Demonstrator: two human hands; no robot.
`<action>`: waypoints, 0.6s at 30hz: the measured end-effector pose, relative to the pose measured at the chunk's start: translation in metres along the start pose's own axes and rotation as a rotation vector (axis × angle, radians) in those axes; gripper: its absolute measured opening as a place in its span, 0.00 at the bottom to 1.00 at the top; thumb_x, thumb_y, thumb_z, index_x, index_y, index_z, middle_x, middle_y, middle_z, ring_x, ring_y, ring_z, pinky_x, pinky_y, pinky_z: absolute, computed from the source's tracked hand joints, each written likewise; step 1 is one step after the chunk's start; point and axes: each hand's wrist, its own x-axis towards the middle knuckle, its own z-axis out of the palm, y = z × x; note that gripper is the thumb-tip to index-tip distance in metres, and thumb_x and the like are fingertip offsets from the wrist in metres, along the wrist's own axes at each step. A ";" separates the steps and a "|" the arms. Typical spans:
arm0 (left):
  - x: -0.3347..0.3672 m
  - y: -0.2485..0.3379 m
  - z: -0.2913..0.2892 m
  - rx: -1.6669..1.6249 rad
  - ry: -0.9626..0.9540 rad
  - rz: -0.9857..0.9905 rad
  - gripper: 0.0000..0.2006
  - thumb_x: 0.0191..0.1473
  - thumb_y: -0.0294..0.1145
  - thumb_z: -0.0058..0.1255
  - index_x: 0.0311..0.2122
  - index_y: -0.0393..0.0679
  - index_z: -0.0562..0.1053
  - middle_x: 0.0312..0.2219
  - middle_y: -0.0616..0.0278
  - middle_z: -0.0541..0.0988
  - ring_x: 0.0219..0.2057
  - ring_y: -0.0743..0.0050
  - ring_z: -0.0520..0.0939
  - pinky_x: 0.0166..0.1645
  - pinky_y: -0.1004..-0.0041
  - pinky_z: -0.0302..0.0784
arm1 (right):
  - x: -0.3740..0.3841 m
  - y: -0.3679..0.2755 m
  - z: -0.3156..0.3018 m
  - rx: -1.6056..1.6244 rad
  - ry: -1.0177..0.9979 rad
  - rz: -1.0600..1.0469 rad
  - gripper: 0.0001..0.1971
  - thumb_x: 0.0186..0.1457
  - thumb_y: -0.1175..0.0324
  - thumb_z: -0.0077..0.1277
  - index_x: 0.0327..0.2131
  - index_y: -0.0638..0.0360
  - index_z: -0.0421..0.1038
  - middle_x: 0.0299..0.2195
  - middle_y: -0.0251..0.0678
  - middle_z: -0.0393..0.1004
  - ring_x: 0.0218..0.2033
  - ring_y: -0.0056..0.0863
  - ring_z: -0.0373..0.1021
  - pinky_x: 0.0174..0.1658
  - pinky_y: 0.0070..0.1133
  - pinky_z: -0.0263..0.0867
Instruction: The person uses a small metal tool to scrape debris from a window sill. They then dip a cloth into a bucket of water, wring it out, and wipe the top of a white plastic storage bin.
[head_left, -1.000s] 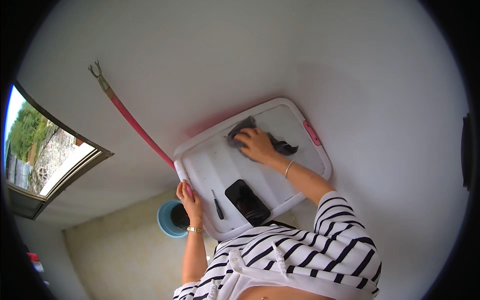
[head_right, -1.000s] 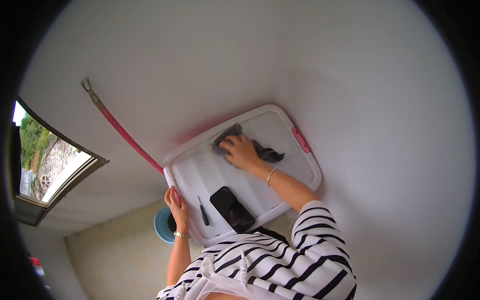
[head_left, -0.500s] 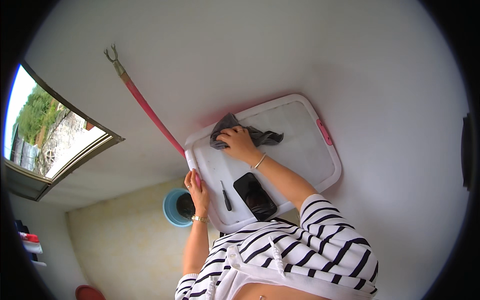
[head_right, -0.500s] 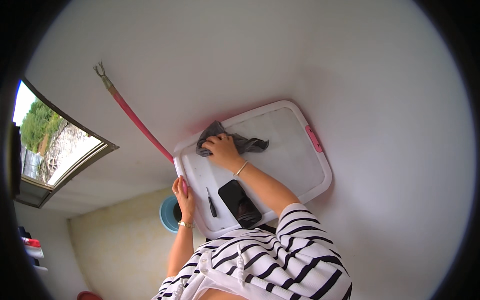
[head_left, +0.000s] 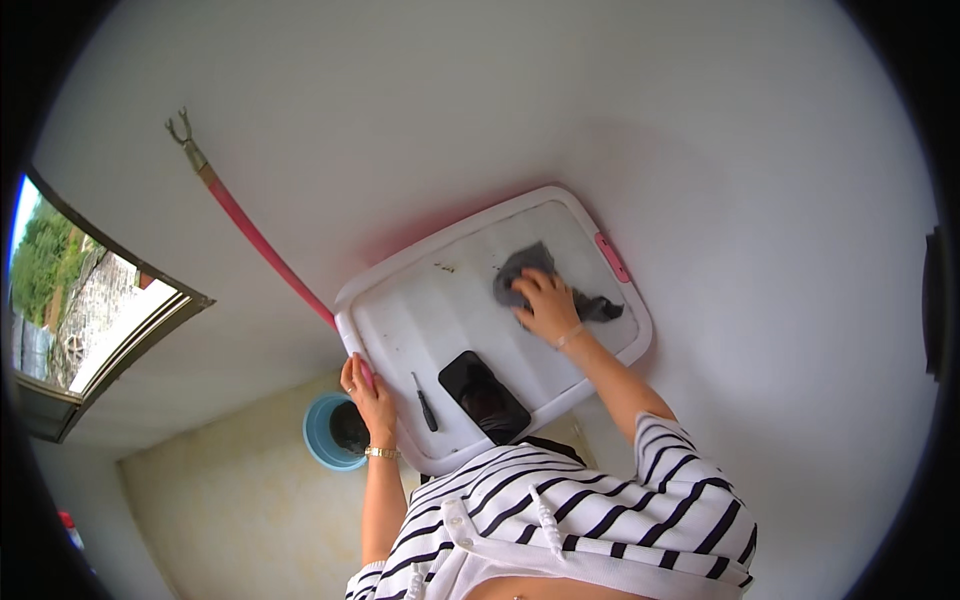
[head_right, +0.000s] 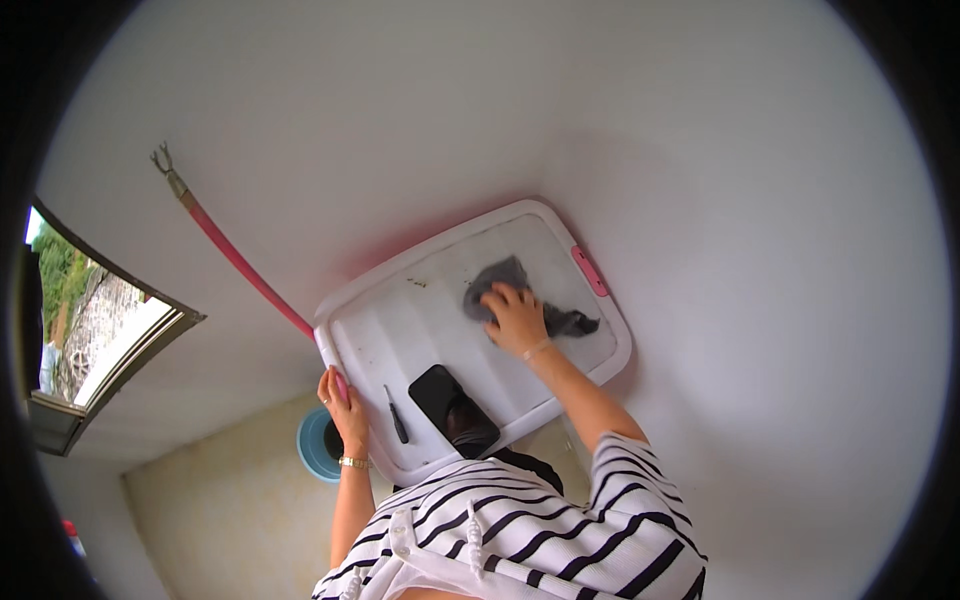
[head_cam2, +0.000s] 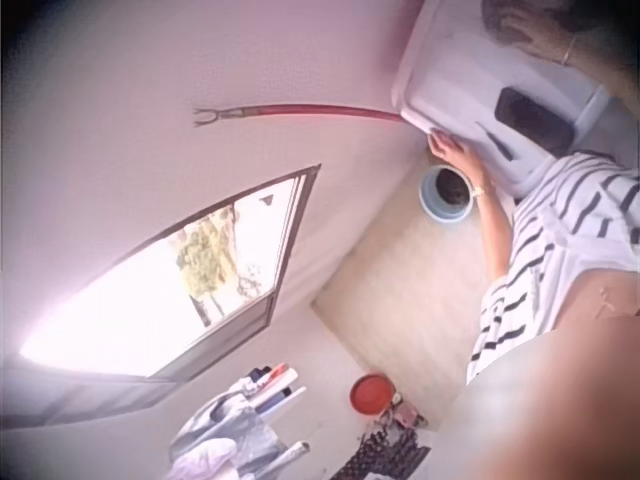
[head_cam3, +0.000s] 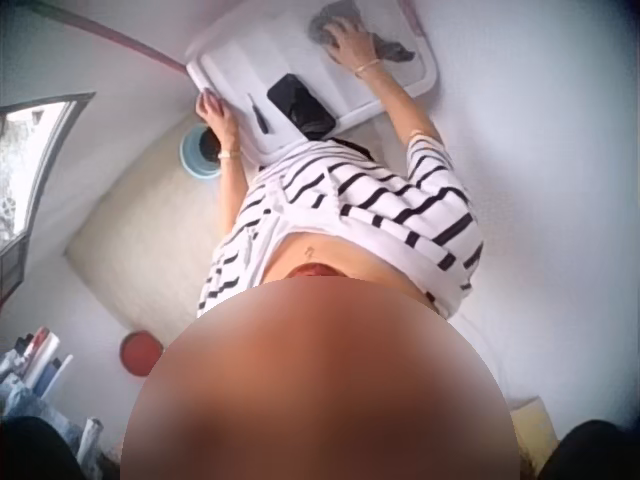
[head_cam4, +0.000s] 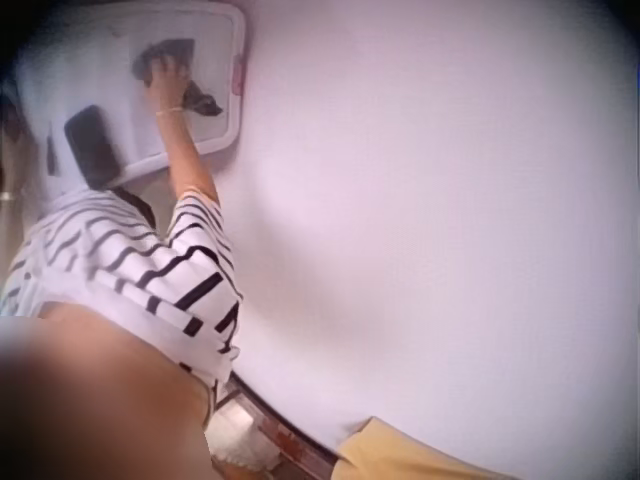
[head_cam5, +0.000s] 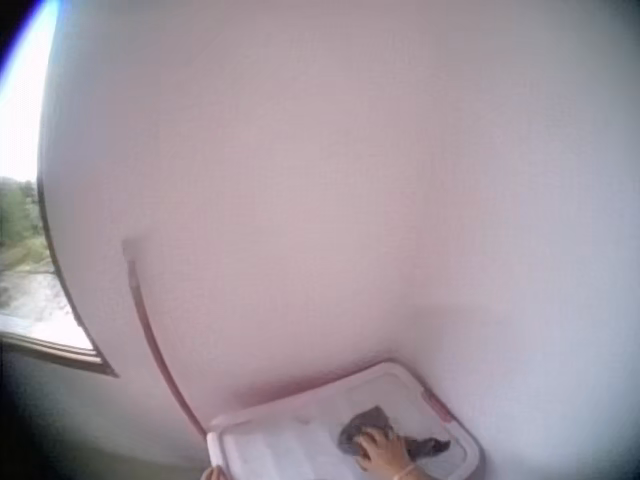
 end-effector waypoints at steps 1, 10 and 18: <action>0.000 0.000 0.000 -0.005 0.000 0.002 0.30 0.51 0.17 0.43 0.61 0.43 0.59 0.56 0.49 0.59 0.57 0.51 0.63 0.60 0.63 0.59 | -0.015 0.001 -0.006 -0.004 0.000 0.001 0.21 0.44 0.62 0.58 0.45 0.44 0.69 0.52 0.30 0.66 0.50 0.42 0.63 0.53 0.40 0.60; 0.006 0.002 0.000 0.014 -0.035 0.047 0.29 0.51 0.17 0.42 0.61 0.43 0.60 0.55 0.49 0.60 0.57 0.51 0.63 0.61 0.63 0.59 | 0.080 0.103 -0.003 -0.140 0.163 0.184 0.21 0.48 0.62 0.56 0.47 0.54 0.68 0.46 0.42 0.71 0.46 0.45 0.67 0.46 0.37 0.65; 0.006 -0.003 -0.001 0.053 0.022 0.035 0.26 0.51 0.18 0.42 0.58 0.39 0.62 0.54 0.49 0.62 0.56 0.52 0.64 0.61 0.64 0.58 | 0.098 0.106 -0.003 -0.195 0.099 0.176 0.22 0.50 0.56 0.54 0.47 0.55 0.66 0.45 0.42 0.72 0.43 0.46 0.70 0.44 0.37 0.67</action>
